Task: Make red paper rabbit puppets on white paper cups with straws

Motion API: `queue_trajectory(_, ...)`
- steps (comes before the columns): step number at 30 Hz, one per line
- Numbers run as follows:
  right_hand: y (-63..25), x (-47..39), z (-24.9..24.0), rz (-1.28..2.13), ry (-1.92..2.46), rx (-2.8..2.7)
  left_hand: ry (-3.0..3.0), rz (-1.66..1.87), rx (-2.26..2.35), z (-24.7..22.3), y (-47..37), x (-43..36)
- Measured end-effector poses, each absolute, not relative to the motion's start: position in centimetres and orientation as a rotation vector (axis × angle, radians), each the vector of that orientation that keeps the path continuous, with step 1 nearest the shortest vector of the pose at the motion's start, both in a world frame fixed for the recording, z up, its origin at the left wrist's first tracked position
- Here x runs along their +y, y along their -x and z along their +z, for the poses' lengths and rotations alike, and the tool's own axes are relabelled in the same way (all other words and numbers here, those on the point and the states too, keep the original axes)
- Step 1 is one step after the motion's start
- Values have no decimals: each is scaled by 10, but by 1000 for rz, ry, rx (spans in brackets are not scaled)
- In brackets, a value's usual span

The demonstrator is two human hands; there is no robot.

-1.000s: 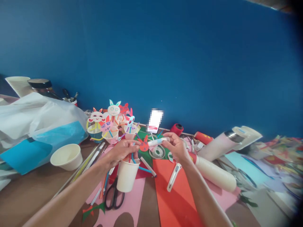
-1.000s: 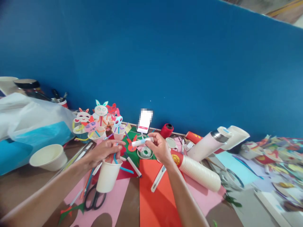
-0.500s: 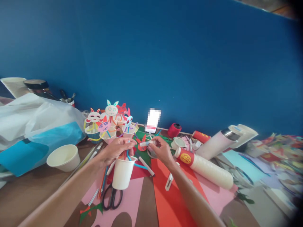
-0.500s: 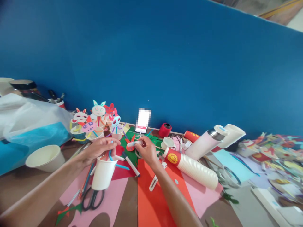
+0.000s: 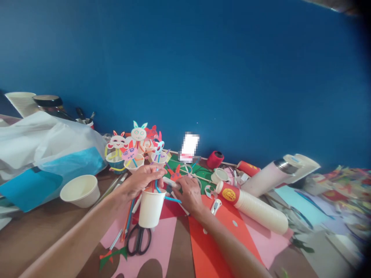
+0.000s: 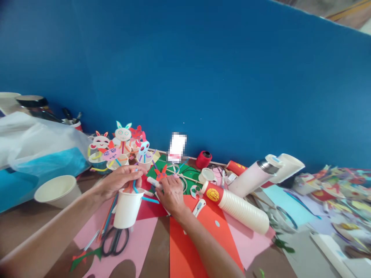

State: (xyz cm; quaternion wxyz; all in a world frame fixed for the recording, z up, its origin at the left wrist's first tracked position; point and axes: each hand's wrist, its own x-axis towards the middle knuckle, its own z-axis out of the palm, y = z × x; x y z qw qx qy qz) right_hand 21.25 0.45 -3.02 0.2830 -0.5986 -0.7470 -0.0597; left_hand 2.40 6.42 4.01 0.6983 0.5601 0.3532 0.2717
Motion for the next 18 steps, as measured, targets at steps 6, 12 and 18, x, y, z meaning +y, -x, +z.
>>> queue_trajectory(6, -212, 2, -19, -36, 1565, -1898, -1263, 558, 769, 35, -35, 52)
queue_trajectory(12, -207, 2, 3, 638, 1429, -1579, -1242, 549, 782, 27, -43, 45)
queue_trajectory(18, -200, -2, 7, 870, 1354, -1589, -1171, 619, 803, 24, -50, 43)
